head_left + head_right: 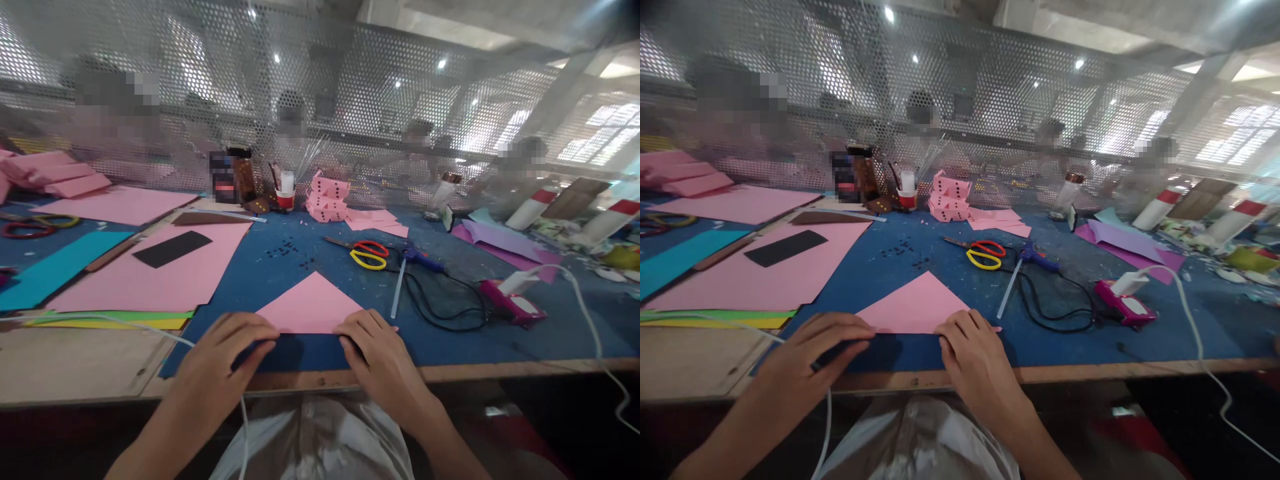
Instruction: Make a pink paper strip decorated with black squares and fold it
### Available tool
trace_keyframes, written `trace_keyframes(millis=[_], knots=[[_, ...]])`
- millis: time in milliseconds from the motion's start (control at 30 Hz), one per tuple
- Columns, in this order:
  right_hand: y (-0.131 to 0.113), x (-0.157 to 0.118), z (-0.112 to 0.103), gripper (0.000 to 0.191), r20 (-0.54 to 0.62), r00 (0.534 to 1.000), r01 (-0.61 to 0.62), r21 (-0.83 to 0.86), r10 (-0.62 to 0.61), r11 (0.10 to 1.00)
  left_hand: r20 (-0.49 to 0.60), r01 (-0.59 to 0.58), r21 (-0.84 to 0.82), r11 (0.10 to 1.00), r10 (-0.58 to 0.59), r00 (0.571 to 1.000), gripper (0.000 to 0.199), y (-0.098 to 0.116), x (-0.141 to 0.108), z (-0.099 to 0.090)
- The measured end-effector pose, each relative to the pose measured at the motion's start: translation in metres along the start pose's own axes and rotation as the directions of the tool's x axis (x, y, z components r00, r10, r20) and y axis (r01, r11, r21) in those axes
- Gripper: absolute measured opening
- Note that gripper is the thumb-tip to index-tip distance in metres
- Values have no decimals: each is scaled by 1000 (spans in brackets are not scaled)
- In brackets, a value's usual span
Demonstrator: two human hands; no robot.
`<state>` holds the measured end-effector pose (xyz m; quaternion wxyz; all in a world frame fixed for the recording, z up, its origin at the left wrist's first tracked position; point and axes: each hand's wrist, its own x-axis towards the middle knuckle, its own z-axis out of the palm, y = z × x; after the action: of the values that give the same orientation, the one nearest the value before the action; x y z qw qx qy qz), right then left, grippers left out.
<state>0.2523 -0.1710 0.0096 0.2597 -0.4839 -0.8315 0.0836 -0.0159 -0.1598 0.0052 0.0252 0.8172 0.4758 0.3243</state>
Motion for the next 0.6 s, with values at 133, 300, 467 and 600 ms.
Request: trace_keyframes(millis=[133,300,467,600], knots=[[1,0,-1,15,2,1000,9,-16,-9,1000,95,-56,-22,998,58,994,19,5,11,18],[1,5,-3,14,37,999,39,-88,-36,995,139,-69,25,997,65,988,20,2,19,22],[4,11,-3,11,65,995,78,-137,-69,987,188,-116,96,989,96,977,22,4,24,23],[6,15,-2,13,59,995,83,-151,-75,985,200,-100,140,985,70,977,24,6,27,25]])
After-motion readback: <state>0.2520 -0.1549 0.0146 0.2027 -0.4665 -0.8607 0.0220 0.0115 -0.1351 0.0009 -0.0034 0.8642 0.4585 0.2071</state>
